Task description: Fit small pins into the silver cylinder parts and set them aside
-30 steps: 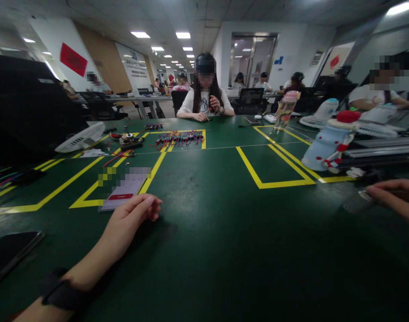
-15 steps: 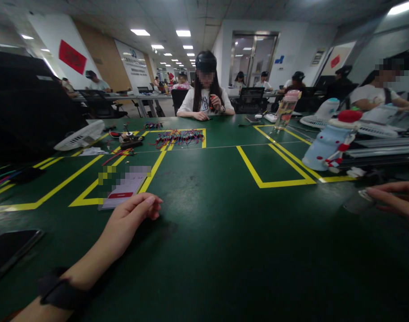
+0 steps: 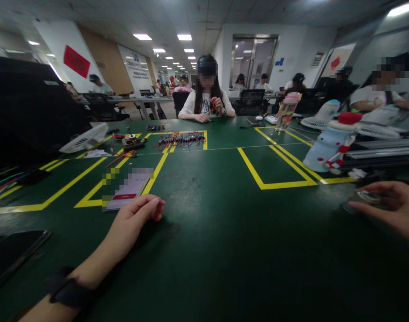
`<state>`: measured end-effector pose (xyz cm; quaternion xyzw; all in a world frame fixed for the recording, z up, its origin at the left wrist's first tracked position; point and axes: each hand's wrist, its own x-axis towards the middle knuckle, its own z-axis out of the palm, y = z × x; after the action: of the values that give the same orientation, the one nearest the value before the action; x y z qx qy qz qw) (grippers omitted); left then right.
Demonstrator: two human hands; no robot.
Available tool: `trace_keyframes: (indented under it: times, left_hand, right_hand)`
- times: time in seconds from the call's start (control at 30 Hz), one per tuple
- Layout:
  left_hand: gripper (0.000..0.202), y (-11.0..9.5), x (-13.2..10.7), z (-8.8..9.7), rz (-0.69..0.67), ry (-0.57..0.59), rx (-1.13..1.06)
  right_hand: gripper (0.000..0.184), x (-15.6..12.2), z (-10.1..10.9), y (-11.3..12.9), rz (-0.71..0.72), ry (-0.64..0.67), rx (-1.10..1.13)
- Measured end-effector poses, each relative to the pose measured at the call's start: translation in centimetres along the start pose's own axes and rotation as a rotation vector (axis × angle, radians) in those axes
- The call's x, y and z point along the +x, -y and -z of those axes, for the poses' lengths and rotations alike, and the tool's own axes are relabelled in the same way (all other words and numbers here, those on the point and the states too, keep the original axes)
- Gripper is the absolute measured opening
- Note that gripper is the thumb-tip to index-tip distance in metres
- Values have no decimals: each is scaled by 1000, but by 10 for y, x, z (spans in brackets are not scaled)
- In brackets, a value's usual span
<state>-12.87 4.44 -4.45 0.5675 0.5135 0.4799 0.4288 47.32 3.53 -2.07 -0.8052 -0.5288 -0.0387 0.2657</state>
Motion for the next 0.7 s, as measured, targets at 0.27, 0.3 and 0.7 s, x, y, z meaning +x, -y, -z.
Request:
trace_keyframes:
  times: [0.27, 0.3, 0.7]
  left_hand:
    - [16, 1, -1, 2, 5, 16, 21]
    - [16, 1, 0, 2, 4, 17, 24]
    - [22, -11, -2, -5, 7, 12, 136]
  right_hand:
    - [53, -25, 2, 41, -102, 86, 6]
    - [52, -26, 3, 43, -112, 95, 28]
    - [49, -29, -4, 42, -64, 48, 89]
